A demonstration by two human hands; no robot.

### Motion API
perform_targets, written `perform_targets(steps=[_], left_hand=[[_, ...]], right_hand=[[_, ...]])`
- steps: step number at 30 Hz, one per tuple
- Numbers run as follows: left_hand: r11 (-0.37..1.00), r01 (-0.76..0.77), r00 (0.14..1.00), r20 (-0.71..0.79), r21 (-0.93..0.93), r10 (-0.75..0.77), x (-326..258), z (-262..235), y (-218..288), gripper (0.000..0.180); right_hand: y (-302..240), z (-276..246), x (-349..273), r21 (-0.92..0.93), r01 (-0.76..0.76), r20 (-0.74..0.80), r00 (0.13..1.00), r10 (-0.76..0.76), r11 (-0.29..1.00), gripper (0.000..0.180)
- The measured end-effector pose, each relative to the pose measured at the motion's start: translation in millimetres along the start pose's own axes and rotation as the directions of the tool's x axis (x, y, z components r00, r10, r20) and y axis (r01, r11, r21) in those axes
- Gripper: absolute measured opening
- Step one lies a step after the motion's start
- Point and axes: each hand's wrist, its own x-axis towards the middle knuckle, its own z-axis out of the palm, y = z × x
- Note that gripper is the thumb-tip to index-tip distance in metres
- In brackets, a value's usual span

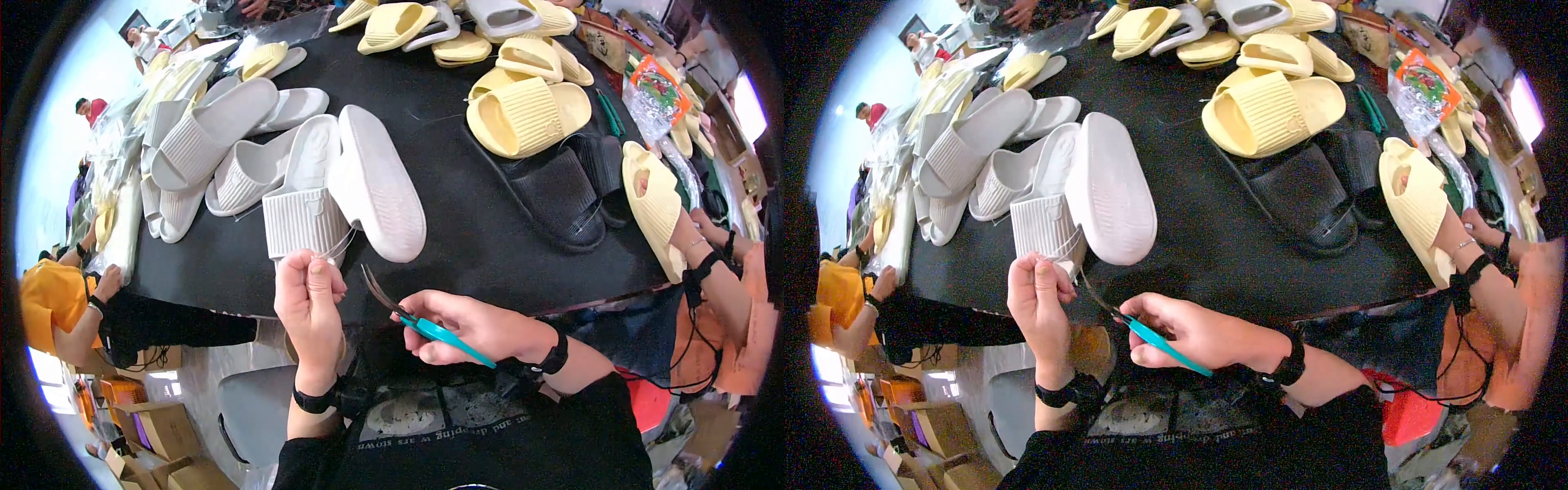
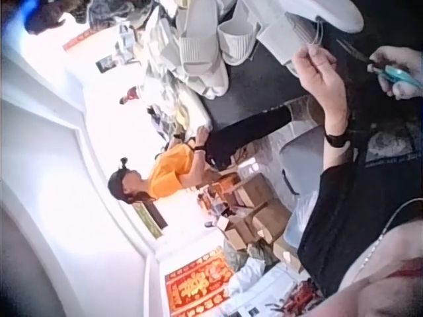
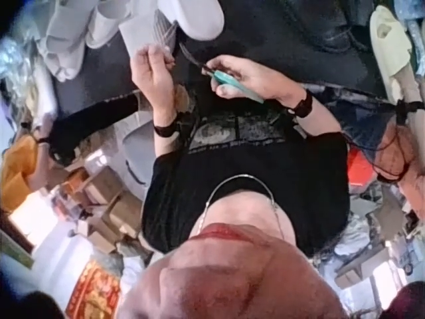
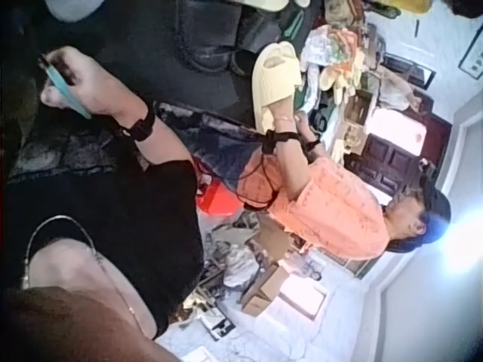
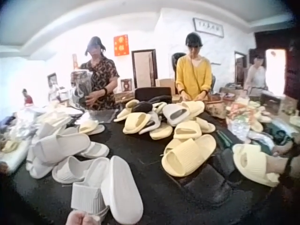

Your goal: The recorder is using a pair of snips or small scissors to trim excess threads or material from various slippers on a workbench in a factory setting.

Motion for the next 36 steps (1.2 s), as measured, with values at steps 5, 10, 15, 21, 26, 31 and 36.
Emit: perform_targets(steps=[5,10,15,21,26,31,36], left_hand=[[1.000,0.020,1.000,-0.011,-0.023,-0.020,-4,-9,-2,0.011],[0.998,0.048,0.998,-0.032,-0.031,-0.049,-4,-14,0,0.014],[0.998,0.046,0.999,0.020,-0.033,-0.046,-4,-16,-6,0.013],[0.998,0.052,0.999,0.012,-0.022,-0.051,-6,-18,-6,0.013],[0.997,0.078,0.997,-0.013,0.011,-0.078,-14,-27,-5,0.010],[0.998,0.069,0.996,-0.056,-0.003,-0.069,-22,-58,-2,0.007],[0.999,0.017,0.988,-0.154,0.038,-0.011,-31,-116,16,0.011]], right_hand=[[3,3,21,-0.059,-0.024,-0.063,0.998,0.020,0.998,0.053],[-4,7,37,-0.012,-0.065,-0.083,0.995,0.063,0.998,0.054],[-14,10,41,-0.043,-0.043,-0.155,0.987,0.036,0.998,0.049],[-14,14,40,-0.025,-0.035,-0.258,0.966,0.027,0.999,0.038],[-19,15,34,-0.009,-0.009,-0.335,0.942,0.006,1.000,0.035],[-8,4,29,0.086,0.135,-0.436,0.896,-0.084,0.987,0.036],[-14,-1,23,0.023,0.135,-0.486,0.867,-0.107,0.991,0.037]])
